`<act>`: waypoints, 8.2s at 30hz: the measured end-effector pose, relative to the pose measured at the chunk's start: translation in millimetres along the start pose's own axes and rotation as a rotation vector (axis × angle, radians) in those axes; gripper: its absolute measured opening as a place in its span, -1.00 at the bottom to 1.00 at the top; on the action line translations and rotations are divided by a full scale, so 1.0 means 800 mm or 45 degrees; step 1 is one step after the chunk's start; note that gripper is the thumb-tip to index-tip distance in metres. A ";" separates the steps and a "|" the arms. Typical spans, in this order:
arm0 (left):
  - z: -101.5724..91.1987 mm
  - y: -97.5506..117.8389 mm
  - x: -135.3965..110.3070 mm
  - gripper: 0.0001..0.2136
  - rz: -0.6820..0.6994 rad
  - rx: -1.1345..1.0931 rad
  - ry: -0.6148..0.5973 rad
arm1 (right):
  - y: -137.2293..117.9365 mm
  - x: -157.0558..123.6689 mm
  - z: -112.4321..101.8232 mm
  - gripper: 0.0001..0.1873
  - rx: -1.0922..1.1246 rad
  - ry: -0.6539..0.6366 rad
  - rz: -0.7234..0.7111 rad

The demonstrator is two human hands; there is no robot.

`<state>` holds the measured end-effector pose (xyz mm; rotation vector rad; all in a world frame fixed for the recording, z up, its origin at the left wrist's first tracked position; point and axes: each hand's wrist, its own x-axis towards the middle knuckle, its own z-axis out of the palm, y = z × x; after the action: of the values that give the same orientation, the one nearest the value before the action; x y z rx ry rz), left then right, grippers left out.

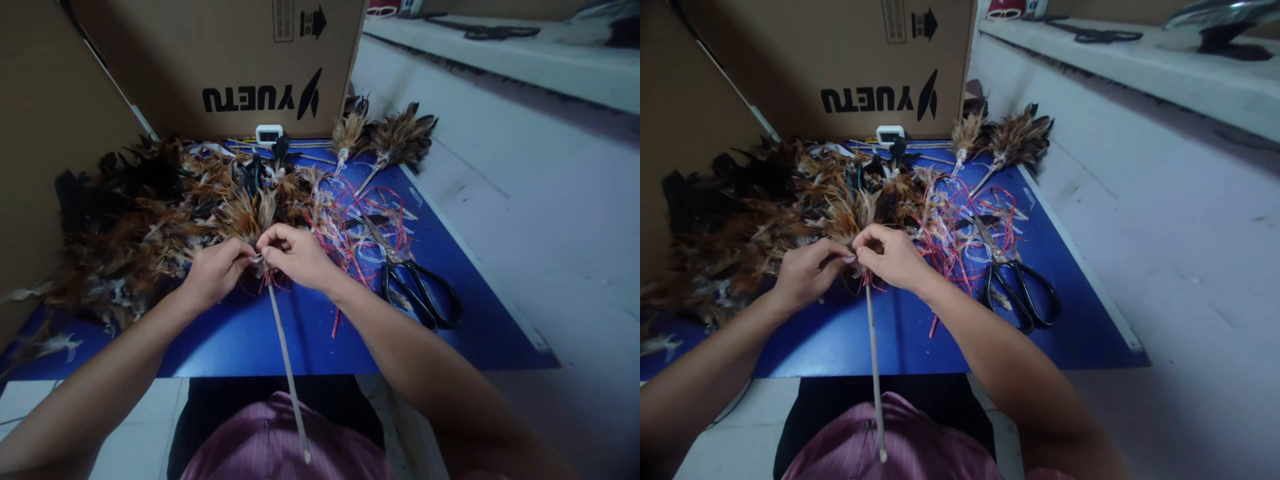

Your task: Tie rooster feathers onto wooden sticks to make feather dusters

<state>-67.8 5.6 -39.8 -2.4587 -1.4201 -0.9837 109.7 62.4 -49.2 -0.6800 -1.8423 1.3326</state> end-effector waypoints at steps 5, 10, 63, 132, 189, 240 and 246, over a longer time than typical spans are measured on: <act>0.000 0.000 0.001 -0.90 -0.033 0.029 -0.011 | 0.002 0.000 0.000 -0.86 0.013 0.015 -0.097; -0.006 0.006 0.006 -0.91 -0.142 -0.033 -0.015 | -0.002 -0.001 0.001 -0.88 0.086 0.084 -0.165; -0.006 -0.021 -0.012 -0.93 -0.409 -0.091 -0.143 | 0.028 0.018 0.024 -0.83 -0.388 0.060 -0.248; 0.027 -0.045 -0.056 -0.77 -0.288 -0.052 0.373 | 0.030 0.039 0.039 -0.85 -0.528 -0.108 -0.048; 0.020 -0.032 -0.061 -0.76 -0.328 -0.061 0.167 | 0.028 0.021 0.030 -0.92 -0.609 -0.122 -0.152; -0.060 0.041 0.025 -0.76 -0.831 -1.410 0.509 | -0.043 -0.023 0.036 -0.60 -0.760 -0.107 -0.341; -0.127 0.042 0.003 -0.88 -0.852 -1.358 0.535 | 0.022 -0.017 0.034 -0.56 -1.360 -0.596 -0.817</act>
<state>-87.3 -53.2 47.4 -1.9388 -1.8700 -2.7895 95.1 42.9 -74.3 -0.1927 -2.8099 -0.0027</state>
